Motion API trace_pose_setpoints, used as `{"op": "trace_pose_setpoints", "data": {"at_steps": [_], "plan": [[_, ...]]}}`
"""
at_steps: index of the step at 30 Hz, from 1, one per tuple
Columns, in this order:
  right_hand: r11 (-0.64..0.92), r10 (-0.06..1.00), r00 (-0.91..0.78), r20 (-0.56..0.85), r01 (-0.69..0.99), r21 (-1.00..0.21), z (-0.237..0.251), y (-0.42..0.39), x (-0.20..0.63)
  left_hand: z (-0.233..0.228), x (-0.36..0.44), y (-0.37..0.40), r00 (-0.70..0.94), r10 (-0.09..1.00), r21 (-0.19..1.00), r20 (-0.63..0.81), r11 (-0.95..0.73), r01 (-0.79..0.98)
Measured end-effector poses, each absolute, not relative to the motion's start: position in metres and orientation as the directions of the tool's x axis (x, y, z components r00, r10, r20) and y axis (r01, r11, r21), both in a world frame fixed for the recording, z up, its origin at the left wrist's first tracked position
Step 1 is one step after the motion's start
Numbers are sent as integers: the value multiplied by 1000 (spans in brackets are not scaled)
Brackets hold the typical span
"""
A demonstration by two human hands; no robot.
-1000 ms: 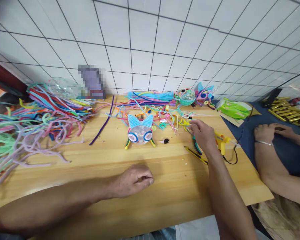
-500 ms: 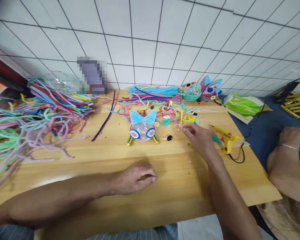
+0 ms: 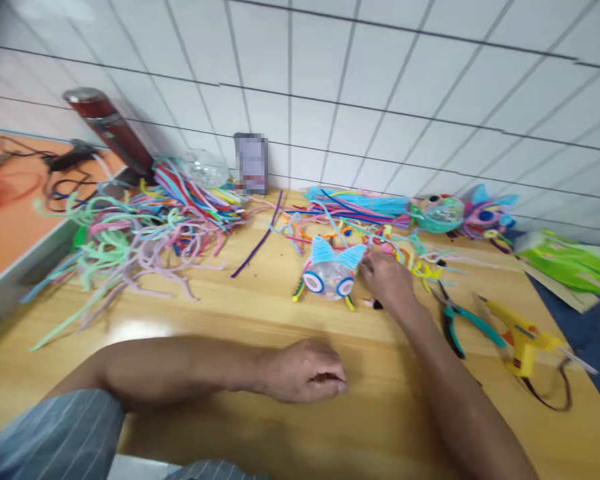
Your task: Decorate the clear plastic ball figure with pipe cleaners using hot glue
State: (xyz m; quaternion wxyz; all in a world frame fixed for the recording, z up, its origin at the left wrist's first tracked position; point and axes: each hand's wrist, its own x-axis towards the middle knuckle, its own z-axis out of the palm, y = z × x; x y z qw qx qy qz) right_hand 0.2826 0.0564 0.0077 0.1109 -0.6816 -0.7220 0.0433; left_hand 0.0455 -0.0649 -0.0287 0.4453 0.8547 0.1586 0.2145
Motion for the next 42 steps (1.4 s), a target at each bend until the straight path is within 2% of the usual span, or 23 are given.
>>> {"op": "trace_pose_setpoints", "data": {"at_steps": [1, 3, 6, 10, 13, 15, 18, 23, 27, 29, 31, 37, 40, 42], "plan": [[63, 994, -44, 96, 977, -205, 7, 60, 281, -30, 46, -65, 857, 464, 825, 225, -558, 86], [62, 995, -46, 86, 979, -196, 7, 66, 280, -32, 48, -64, 888, 396, 811, 234, -583, 46], [66, 994, -47, 95, 977, -202, 7, 74, 289, -37, 49, -62, 893, 385, 818, 233, -575, 34], [130, 967, -50, 252, 941, -313, 13, 77, 318, -42, 51, -61, 893, 375, 830, 249, -558, 2], [93, 952, 45, 303, 900, -426, 32, 69, 339, -46, 52, -61, 895, 364, 823, 256, -568, -5], [9, 950, 165, 264, 834, -552, 49, 55, 345, -47, 51, -62, 891, 369, 814, 265, -581, -2], [-116, 934, 329, 139, 648, -753, 70, 28, 341, -48, 50, -63, 870, 404, 810, 281, -587, 11], [-170, 933, 355, -55, 301, -938, 68, -14, 322, -40, 46, -64, 843, 471, 858, 261, -513, 21], [-226, 954, 231, -193, 126, -966, 48, -57, 298, -22, 37, -63, 829, 539, 949, 150, -313, 33], [-233, 961, 176, -215, 90, -968, 38, -79, 281, -14, 33, -63, 813, 578, 983, 63, -175, 48], [-224, 970, 118, -215, 72, -972, 29, -96, 264, -10, 32, -62, 801, 597, 993, 30, -110, 44], [-177, 982, -55, -180, 61, -982, 13, -106, 243, -15, 35, -61, 792, 605, 986, 79, -162, 26], [-169, 986, -9, -169, 34, -985, 10, -104, 247, -18, 35, -62, 789, 613, 989, 33, -136, 64], [-152, 984, 89, -152, -5, -988, 12, -102, 254, -20, 35, -62, 792, 611, 988, -7, -118, 100]]}}
